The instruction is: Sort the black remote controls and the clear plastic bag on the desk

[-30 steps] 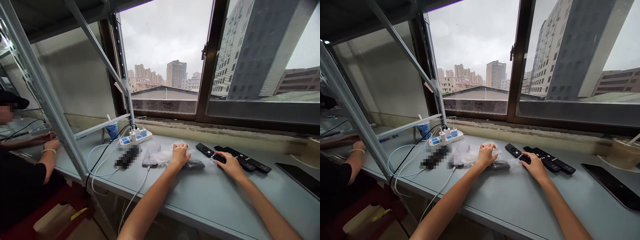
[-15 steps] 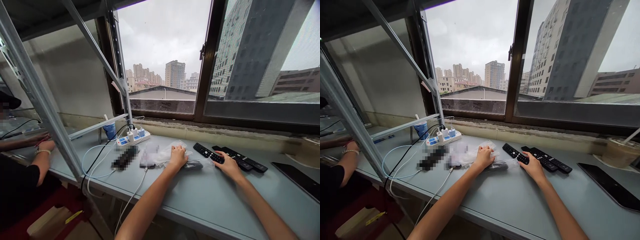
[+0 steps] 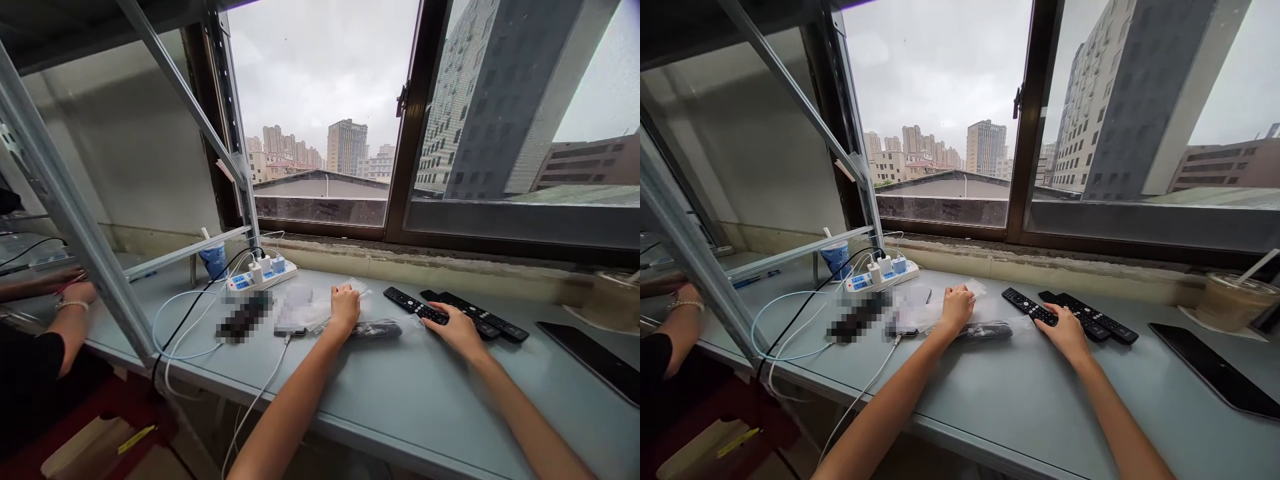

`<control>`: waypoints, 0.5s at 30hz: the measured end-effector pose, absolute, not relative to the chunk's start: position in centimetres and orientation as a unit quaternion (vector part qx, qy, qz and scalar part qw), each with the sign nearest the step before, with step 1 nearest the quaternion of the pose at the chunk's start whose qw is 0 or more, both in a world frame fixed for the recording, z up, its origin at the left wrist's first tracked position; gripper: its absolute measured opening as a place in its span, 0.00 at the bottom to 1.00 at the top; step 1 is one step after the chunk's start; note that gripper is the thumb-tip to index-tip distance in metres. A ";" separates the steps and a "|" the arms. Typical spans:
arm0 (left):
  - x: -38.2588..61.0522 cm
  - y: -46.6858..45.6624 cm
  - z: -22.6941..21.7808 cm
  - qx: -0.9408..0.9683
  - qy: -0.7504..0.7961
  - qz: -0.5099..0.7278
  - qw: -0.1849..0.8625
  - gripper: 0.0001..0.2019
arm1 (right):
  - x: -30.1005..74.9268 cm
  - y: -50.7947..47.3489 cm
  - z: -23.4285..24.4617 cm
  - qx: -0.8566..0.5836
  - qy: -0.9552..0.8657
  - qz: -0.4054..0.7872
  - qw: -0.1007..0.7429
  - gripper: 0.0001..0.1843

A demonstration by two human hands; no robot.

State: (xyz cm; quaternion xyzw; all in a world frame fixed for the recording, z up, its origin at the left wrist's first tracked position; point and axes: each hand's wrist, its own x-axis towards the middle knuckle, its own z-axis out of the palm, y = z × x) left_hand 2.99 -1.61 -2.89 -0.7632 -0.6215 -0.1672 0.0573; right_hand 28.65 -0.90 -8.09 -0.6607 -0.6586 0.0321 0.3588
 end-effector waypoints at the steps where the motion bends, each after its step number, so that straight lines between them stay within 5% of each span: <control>1: 2.9 -1.6 -2.8 -0.763 -0.619 -0.175 0.061 0.11 | 28.6 -0.9 -8.0 -0.668 -0.651 0.043 0.358 0.27; 9: 3.1 -1.6 -2.3 -0.771 -0.586 -0.240 0.059 0.07 | 27.5 -1.6 -6.9 -0.685 -0.638 0.080 0.343 0.28; 15: 3.5 -1.8 -3.8 -0.818 -0.534 -0.215 0.000 0.15 | 27.3 -1.5 -7.3 -0.634 -0.686 0.060 0.352 0.23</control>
